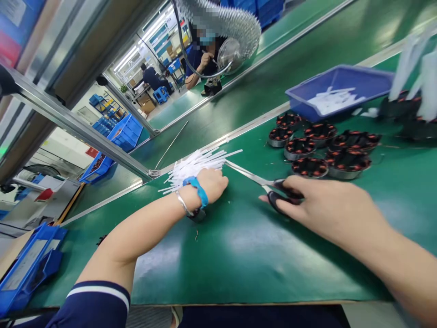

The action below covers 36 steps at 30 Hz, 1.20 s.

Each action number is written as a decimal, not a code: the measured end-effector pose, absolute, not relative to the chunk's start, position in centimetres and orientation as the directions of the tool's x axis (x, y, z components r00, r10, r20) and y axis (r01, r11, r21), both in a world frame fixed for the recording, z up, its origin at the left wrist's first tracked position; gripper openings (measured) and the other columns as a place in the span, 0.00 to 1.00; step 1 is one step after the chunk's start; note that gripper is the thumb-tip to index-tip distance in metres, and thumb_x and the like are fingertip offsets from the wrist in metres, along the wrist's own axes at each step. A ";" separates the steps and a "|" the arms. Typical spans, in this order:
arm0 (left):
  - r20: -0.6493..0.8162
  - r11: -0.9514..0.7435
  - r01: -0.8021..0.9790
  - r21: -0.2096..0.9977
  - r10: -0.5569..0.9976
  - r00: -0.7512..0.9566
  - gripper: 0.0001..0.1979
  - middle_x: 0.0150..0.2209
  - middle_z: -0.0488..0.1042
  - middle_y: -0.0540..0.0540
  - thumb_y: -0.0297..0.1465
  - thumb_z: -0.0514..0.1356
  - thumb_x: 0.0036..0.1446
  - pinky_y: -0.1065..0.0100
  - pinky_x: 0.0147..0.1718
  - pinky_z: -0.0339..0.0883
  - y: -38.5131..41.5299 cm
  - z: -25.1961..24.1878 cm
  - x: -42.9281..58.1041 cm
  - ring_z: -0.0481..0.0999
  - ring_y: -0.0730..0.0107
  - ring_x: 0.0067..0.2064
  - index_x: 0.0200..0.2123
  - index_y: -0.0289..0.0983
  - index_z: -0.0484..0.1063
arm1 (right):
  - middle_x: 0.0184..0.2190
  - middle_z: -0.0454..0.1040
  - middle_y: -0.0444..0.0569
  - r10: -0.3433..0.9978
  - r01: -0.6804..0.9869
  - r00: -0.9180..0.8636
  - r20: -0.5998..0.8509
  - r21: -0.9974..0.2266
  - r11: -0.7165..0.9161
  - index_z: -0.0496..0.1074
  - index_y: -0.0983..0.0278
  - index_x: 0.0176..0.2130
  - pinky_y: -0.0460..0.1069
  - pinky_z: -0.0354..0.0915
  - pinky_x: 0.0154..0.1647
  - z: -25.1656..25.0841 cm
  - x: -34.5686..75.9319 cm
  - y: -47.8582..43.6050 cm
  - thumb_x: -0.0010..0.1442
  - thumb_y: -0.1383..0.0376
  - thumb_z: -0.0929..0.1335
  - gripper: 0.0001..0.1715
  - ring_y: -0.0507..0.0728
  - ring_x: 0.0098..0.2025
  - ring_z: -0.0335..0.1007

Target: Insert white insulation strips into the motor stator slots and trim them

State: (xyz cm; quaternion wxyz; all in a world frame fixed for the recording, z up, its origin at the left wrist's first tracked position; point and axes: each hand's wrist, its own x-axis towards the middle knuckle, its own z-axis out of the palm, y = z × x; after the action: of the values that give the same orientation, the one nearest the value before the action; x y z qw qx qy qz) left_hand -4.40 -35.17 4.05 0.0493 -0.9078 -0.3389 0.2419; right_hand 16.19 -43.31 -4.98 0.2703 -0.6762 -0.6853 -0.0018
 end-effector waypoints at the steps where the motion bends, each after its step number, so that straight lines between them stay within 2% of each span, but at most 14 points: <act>1: -0.389 -0.764 0.606 -0.223 0.640 0.663 0.11 0.41 0.74 0.34 0.25 0.59 0.50 0.56 0.40 0.67 -35.0 3.7 -4.3 0.74 0.49 0.44 0.39 0.31 0.72 | 0.14 0.63 0.45 0.924 0.909 0.075 0.374 -0.407 0.091 0.65 0.58 0.24 0.49 0.50 0.20 -4.4 16.0 -43.4 0.52 0.29 0.51 0.40 0.58 0.18 0.61; 3: -0.265 -0.750 0.659 -0.047 0.646 0.716 0.16 0.42 0.74 0.37 0.29 0.63 0.48 0.59 0.39 0.68 -34.6 3.1 -4.7 0.75 0.54 0.42 0.42 0.34 0.68 | 0.12 0.61 0.44 0.913 0.865 0.138 0.383 -0.496 0.078 0.62 0.58 0.22 0.49 0.52 0.19 -3.5 16.0 -43.5 0.50 0.28 0.52 0.40 0.56 0.17 0.59; 7: 0.035 -0.603 0.632 0.487 0.736 0.676 0.19 0.41 0.74 0.43 0.34 0.66 0.45 0.63 0.41 0.68 -34.4 1.1 -6.0 0.74 0.63 0.42 0.38 0.39 0.62 | 0.10 0.53 0.40 0.887 0.799 0.234 0.398 -0.599 0.057 0.56 0.58 0.19 0.48 0.51 0.19 -3.0 16.6 -43.3 0.47 0.25 0.51 0.42 0.52 0.15 0.50; 10: 0.056 -0.512 0.574 0.639 0.775 0.630 0.19 0.43 0.74 0.42 0.35 0.68 0.44 0.60 0.46 0.67 -34.7 -0.3 -6.9 0.74 0.62 0.46 0.31 0.39 0.59 | 0.10 0.52 0.39 0.897 0.784 0.212 0.387 -0.616 0.080 0.57 0.58 0.19 0.48 0.51 0.19 -3.2 16.6 -43.3 0.46 0.25 0.51 0.42 0.52 0.15 0.49; 12: 0.041 -0.508 0.563 0.652 0.764 0.643 0.24 0.47 0.73 0.40 0.37 0.71 0.41 0.58 0.50 0.66 -35.0 -0.2 -7.8 0.73 0.60 0.50 0.36 0.39 0.61 | 0.10 0.52 0.39 0.904 0.787 0.195 0.380 -0.611 0.087 0.58 0.58 0.19 0.48 0.52 0.19 -3.2 16.4 -43.4 0.45 0.24 0.50 0.43 0.52 0.15 0.51; 15: 0.038 -0.545 0.623 0.561 0.769 0.638 0.28 0.46 0.73 0.40 0.38 0.71 0.39 0.58 0.48 0.67 -35.2 1.2 -9.7 0.73 0.59 0.48 0.42 0.38 0.63 | 0.09 0.53 0.40 0.910 0.786 0.201 0.362 -0.614 0.071 0.59 0.58 0.19 0.49 0.52 0.19 -3.0 16.3 -43.6 0.44 0.24 0.49 0.44 0.53 0.14 0.52; 18: -0.059 -0.496 0.741 0.453 0.813 0.580 0.16 0.33 0.73 0.46 0.39 0.66 0.46 0.64 0.37 0.67 -35.4 3.2 -11.4 0.72 0.67 0.35 0.31 0.38 0.64 | 0.10 0.53 0.40 0.915 0.772 0.196 0.353 -0.630 0.078 0.60 0.58 0.19 0.49 0.52 0.19 -3.0 16.1 -43.6 0.45 0.24 0.50 0.44 0.53 0.14 0.52; 19: -0.115 -0.480 0.771 0.419 0.814 0.569 0.15 0.30 0.71 0.48 0.41 0.65 0.47 0.66 0.34 0.66 -35.6 3.8 -11.7 0.70 0.69 0.32 0.29 0.38 0.64 | 0.10 0.53 0.39 0.916 0.767 0.180 0.359 -0.634 0.097 0.60 0.58 0.19 0.48 0.52 0.19 -3.2 16.1 -43.6 0.46 0.24 0.51 0.43 0.52 0.14 0.51; 24: -0.276 -0.544 0.835 0.087 0.792 0.545 0.32 0.33 0.70 0.46 0.56 0.67 0.31 0.63 0.31 0.63 -38.3 5.2 -12.3 0.69 0.63 0.33 0.32 0.39 0.64 | 0.11 0.52 0.39 0.923 0.753 0.096 0.372 -0.634 0.178 0.58 0.58 0.20 0.47 0.51 0.19 -3.9 15.9 -43.5 0.52 0.30 0.55 0.38 0.52 0.16 0.48; 26: -0.305 -0.536 0.844 -0.018 0.807 0.506 0.31 0.37 0.70 0.44 0.53 0.68 0.34 0.62 0.31 0.63 -39.7 5.2 -12.5 0.70 0.59 0.35 0.35 0.39 0.64 | 0.12 0.53 0.39 0.929 0.756 0.083 0.361 -0.630 0.178 0.57 0.58 0.19 0.48 0.51 0.19 -3.8 15.8 -43.5 0.52 0.30 0.55 0.37 0.52 0.16 0.50; 28: -0.299 -0.498 0.867 -0.037 0.833 0.466 0.24 0.38 0.70 0.43 0.45 0.67 0.42 0.62 0.32 0.63 -40.5 5.0 -13.0 0.71 0.58 0.36 0.38 0.39 0.64 | 0.12 0.56 0.40 0.933 0.761 0.064 0.355 -0.622 0.185 0.57 0.58 0.19 0.48 0.52 0.20 -3.8 15.7 -43.5 0.52 0.30 0.54 0.38 0.52 0.16 0.52; 31: -0.318 -0.455 0.881 0.127 0.823 0.471 0.23 0.36 0.70 0.45 0.41 0.66 0.45 0.60 0.35 0.64 -40.6 4.4 -14.1 0.71 0.59 0.36 0.42 0.39 0.64 | 0.13 0.58 0.41 0.934 0.766 0.033 0.357 -0.609 0.205 0.58 0.58 0.19 0.48 0.53 0.21 -3.7 15.7 -43.4 0.52 0.29 0.53 0.39 0.53 0.17 0.53; 33: -0.276 -0.390 0.843 0.370 0.820 0.501 0.32 0.40 0.70 0.44 0.44 0.67 0.44 0.60 0.36 0.66 -40.5 3.7 -14.7 0.71 0.62 0.36 0.50 0.40 0.62 | 0.12 0.57 0.40 0.931 0.763 0.038 0.362 -0.612 0.207 0.59 0.58 0.19 0.48 0.52 0.20 -3.7 15.7 -43.4 0.51 0.28 0.52 0.40 0.52 0.16 0.52; 36: -0.097 -0.241 0.600 0.763 0.875 0.475 0.40 0.47 0.66 0.42 0.46 0.65 0.46 0.62 0.39 0.69 -41.1 1.5 -14.8 0.72 0.65 0.40 0.59 0.43 0.54 | 0.11 0.52 0.39 0.929 0.750 0.080 0.361 -0.636 0.182 0.59 0.58 0.19 0.48 0.51 0.19 -3.6 15.8 -43.5 0.48 0.26 0.52 0.42 0.52 0.15 0.48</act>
State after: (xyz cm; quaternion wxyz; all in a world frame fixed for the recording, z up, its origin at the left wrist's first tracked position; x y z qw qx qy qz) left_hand -14.76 -41.07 1.54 -0.3857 -0.7672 -0.4805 -0.1782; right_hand 15.81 -43.50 -3.60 0.3809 -0.6286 -0.6679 0.1174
